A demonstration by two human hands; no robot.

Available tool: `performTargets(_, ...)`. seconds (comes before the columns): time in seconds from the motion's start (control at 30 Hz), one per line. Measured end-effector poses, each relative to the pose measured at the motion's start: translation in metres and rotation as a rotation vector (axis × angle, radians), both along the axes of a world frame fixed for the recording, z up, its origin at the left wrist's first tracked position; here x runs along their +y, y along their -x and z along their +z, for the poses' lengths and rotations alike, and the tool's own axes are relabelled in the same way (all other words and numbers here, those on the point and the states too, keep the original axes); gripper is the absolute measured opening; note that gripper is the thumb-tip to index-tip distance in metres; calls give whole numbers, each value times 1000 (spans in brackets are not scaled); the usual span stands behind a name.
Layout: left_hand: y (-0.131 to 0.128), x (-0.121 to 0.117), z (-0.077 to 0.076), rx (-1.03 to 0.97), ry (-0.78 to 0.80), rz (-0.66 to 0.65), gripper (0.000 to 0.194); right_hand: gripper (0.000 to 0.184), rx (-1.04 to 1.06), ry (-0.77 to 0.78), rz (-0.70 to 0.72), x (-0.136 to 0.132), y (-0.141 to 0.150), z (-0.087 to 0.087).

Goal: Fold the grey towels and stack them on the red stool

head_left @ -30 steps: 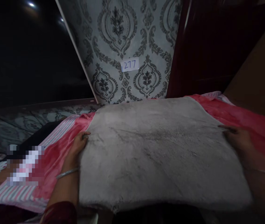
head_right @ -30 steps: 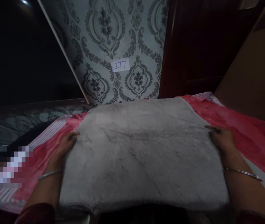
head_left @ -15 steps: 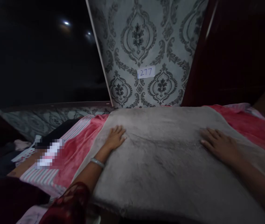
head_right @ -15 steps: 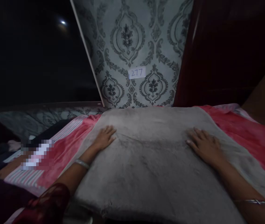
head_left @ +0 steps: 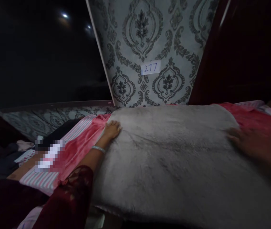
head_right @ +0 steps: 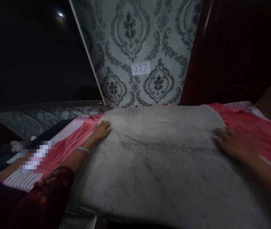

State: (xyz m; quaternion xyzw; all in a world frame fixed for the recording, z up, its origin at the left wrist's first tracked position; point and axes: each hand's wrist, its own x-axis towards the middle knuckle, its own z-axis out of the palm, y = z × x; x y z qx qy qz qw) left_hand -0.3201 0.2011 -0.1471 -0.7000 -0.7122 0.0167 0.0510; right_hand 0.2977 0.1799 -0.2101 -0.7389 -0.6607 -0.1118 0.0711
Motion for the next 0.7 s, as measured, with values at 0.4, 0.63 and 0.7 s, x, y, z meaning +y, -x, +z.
performTargets(0.4, -4, 58, -22, -117, -59, 264, 72, 64, 205, 123, -38, 45, 4, -18)
performTargets(0.63, -5, 56, -3, -122, 19, 288, 76, 62, 241, 190, -166, 34, 22, 9)
performTargets(0.7, -19, 51, 9, -100, 63, 269, 75, 61, 247, 216, -209, 29, 46, 22)
